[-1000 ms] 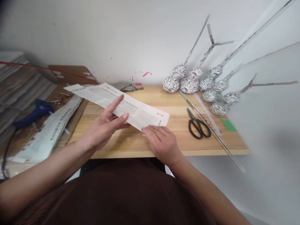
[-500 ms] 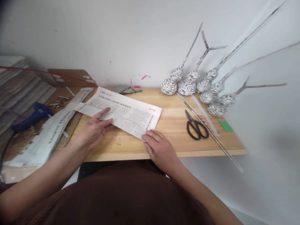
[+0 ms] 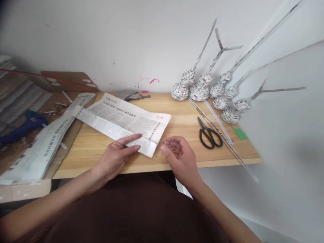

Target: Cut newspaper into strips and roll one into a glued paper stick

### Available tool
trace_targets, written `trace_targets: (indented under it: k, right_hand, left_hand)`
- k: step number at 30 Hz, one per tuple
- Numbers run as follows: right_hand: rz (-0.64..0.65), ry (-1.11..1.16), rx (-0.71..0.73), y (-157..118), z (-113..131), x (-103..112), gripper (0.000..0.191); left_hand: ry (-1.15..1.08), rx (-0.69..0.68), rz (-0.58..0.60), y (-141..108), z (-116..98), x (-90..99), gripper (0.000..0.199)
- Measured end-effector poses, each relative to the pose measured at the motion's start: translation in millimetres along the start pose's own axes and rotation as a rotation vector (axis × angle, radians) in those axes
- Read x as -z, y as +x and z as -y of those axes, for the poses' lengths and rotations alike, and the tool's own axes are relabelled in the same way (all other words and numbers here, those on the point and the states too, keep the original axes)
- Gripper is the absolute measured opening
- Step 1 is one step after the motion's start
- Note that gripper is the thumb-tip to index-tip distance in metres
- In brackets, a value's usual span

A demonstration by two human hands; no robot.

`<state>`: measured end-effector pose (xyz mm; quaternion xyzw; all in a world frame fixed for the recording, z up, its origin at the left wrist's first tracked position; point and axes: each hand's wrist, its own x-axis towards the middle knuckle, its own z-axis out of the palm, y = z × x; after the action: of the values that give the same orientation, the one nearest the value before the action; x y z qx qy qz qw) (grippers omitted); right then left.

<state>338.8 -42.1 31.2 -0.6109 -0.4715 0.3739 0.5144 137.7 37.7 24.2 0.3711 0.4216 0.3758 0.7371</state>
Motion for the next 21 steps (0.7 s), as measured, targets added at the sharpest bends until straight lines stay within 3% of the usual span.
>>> trace_targets:
  k: [2,4,10,13,15,17,19,21]
  right_hand:
    - [0.159,0.126,-0.215,4.1,3.1,-2.8,0.036]
    - [0.281,0.190,-0.328,10.4,5.0,-9.7,0.037]
    - [0.265,0.294,-0.383,22.1,1.9,-26.9,0.030]
    - [0.357,0.269,-0.435,17.6,3.7,-17.3,0.034]
    - [0.398,0.123,-0.390,14.2,8.8,0.5,0.036]
    - [0.296,-0.176,-0.217,12.9,13.8,28.1,0.036]
    - [0.075,-0.585,-0.019,14.7,14.5,62.2,0.032]
    - [-0.106,-0.900,0.042,19.1,8.8,96.0,0.027]
  left_hand:
    - [-0.012,-0.006,0.002,-1.3,1.3,0.4,0.049]
    - [-0.002,-0.006,0.021,-2.7,2.5,0.5,0.050]
    - [-0.013,-0.016,0.030,-8.1,1.6,-1.0,0.058]
    - [-0.065,0.020,0.026,-9.4,0.4,-1.9,0.067]
    - [-0.060,0.030,0.012,-9.2,0.0,-1.0,0.070]
    - [-0.048,0.029,0.007,-8.3,-0.5,0.7,0.071]
    - [-0.040,0.033,0.006,-7.6,-1.3,2.4,0.070]
    - [-0.032,0.037,0.003,-7.5,-2.3,3.1,0.070]
